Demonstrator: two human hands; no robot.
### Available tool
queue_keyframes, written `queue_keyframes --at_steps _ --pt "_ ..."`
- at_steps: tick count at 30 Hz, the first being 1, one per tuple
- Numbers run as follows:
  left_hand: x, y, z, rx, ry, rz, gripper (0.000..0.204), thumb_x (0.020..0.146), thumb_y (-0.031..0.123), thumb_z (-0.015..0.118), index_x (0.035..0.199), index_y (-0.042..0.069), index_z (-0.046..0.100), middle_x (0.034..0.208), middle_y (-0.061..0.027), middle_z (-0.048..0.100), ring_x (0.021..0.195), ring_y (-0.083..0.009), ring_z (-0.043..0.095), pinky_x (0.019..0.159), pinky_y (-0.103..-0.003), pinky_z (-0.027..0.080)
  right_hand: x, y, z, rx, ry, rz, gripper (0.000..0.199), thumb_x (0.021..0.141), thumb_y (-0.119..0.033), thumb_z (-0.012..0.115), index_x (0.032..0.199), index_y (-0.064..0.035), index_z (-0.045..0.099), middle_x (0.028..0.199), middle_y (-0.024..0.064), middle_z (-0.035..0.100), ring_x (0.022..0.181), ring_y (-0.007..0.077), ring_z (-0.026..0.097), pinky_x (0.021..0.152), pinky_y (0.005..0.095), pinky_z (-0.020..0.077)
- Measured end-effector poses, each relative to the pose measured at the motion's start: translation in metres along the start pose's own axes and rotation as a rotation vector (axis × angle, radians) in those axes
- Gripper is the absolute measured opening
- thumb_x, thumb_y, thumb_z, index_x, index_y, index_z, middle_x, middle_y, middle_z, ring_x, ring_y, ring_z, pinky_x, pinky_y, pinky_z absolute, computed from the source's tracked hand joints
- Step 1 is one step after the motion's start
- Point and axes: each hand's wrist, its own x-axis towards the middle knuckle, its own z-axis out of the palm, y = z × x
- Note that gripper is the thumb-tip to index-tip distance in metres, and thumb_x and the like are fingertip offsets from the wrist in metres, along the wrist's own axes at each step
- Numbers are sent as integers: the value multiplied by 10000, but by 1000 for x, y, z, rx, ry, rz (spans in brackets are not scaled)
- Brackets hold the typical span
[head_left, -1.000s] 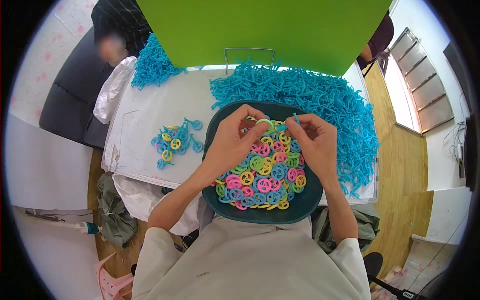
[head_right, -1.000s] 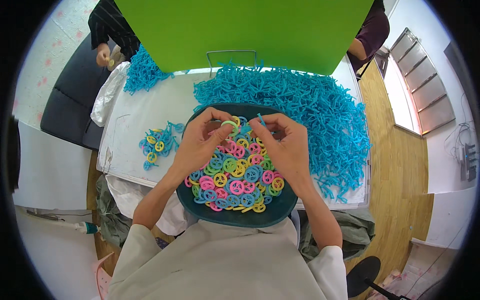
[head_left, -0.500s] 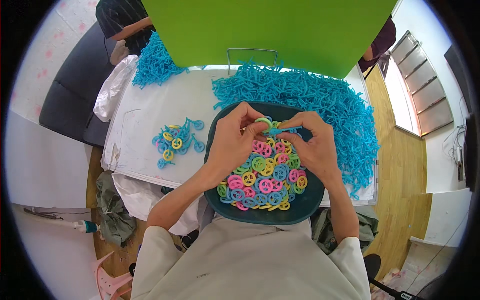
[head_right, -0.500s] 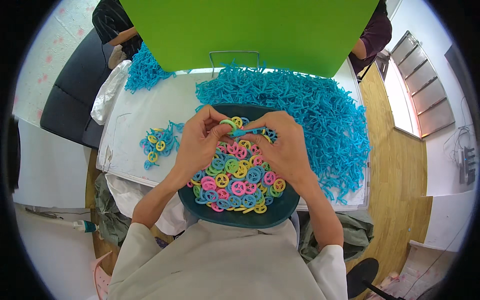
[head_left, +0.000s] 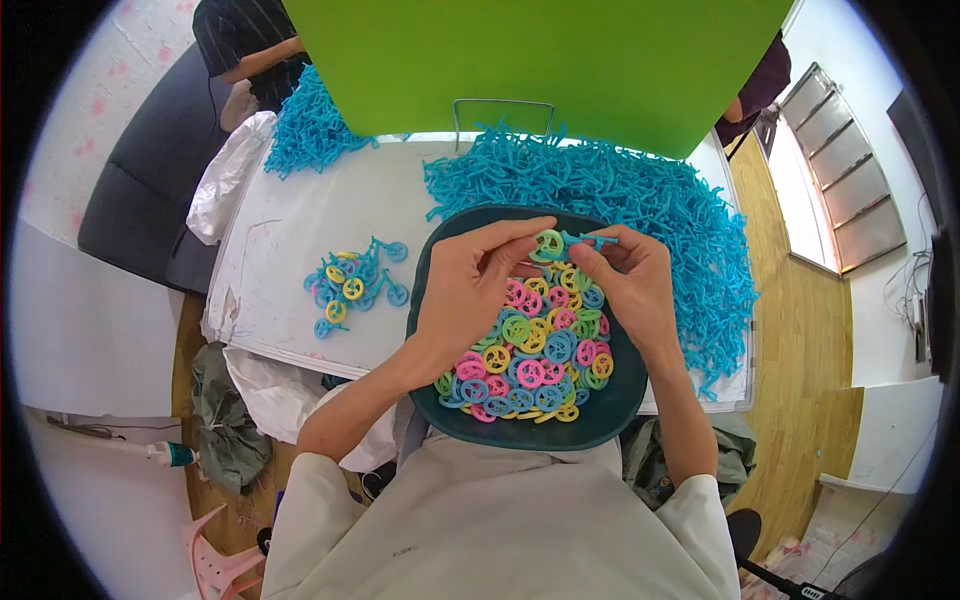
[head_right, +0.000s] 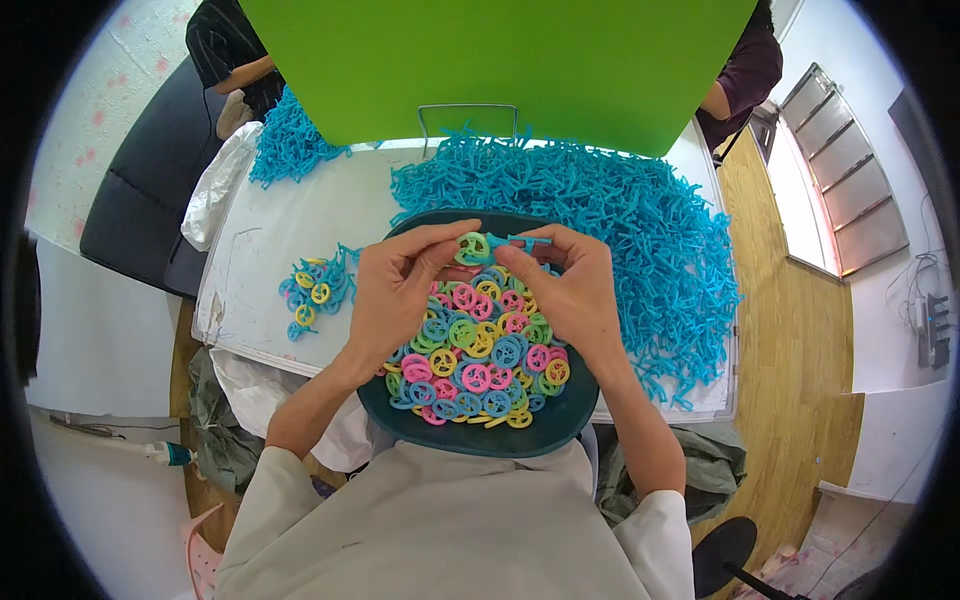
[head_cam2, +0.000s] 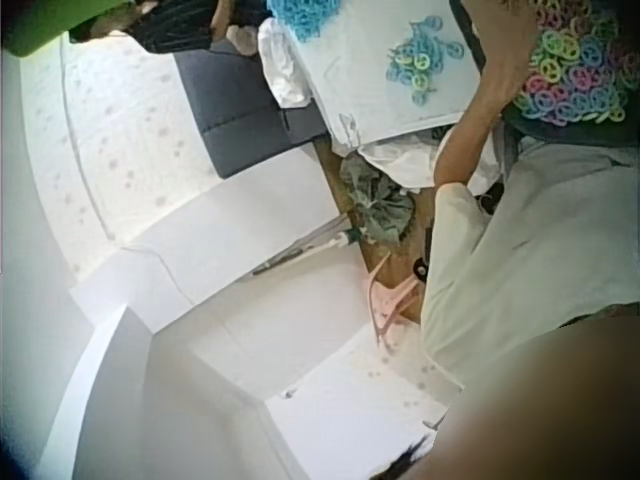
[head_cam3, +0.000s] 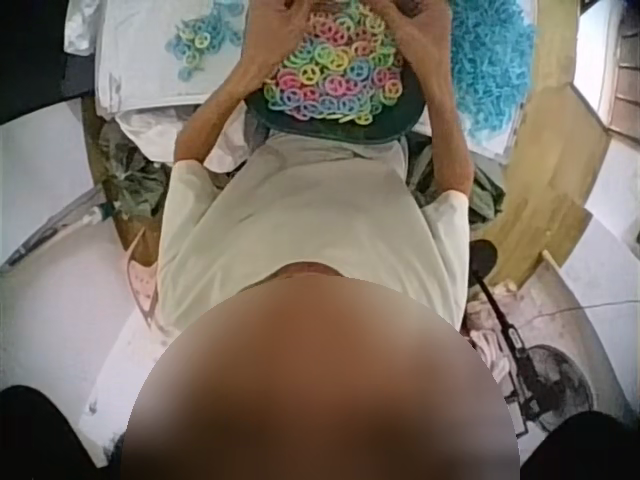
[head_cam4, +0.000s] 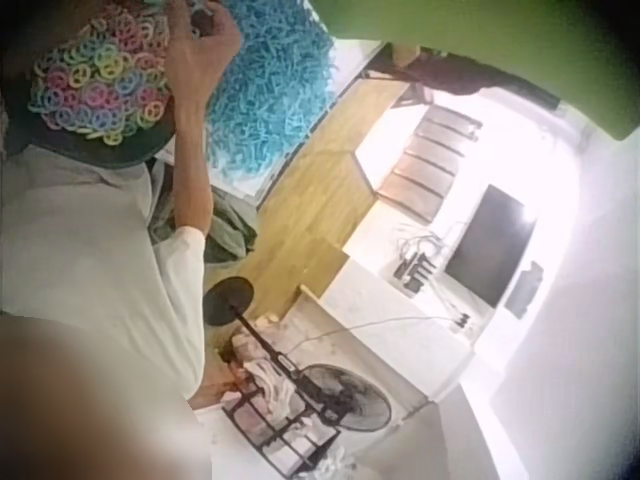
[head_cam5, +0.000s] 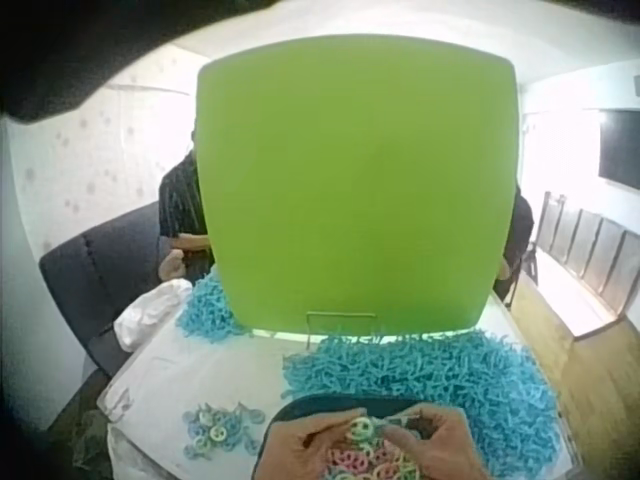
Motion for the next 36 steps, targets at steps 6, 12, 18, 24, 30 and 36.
queue_keyframes --at_steps 6,12,18,24,30,36 --pt "-3 0 3 42 -32 15 240 952 45 530 1167 -5 625 1048 -110 656 902 -175 664 798 -274 564 0 9 -2 359 -98 172 207 893 -171 667 1001 4 642 910 67 688 785 75 620 704 214 481" --pt "-2 -2 5 -9 -39 10 253 948 23 524 1182 -28 604 1060 -108 651 907 -175 663 810 -276 562 5 28 -5 651 -191 326 231 895 -232 668 990 -22 662 908 43 686 773 76 628 680 215 487" --pt "-5 -1 7 199 10 55 259 926 -1 546 1173 -8 623 1019 -102 665 865 -131 651 783 -258 561 3 24 -2 594 -156 350 232 909 -250 651 987 -32 666 899 25 681 763 65 612 700 213 475" --pt "-8 5 11 442 53 116 266 914 3 569 1173 -7 628 983 -78 678 830 -96 629 768 -241 549 1 17 3 484 -48 291 221 924 -217 626 991 -8 648 906 45 678 825 96 620 750 252 489" --pt "-3 -6 8 26 114 56 246 901 29 587 1140 4 640 995 -100 693 825 -142 679 720 -243 535 -6 3 12 -158 213 -186 143 829 -82 726 917 5 655 847 36 668 750 59 585 653 210 455" --pt "-2 -3 -5 -9 -36 -28 195 903 31 593 1090 5 642 923 -58 660 829 -104 626 730 -218 512 -8 -1 9 -224 169 -231 162 802 -48 734 923 18 647 847 36 666 760 72 591 658 206 461"
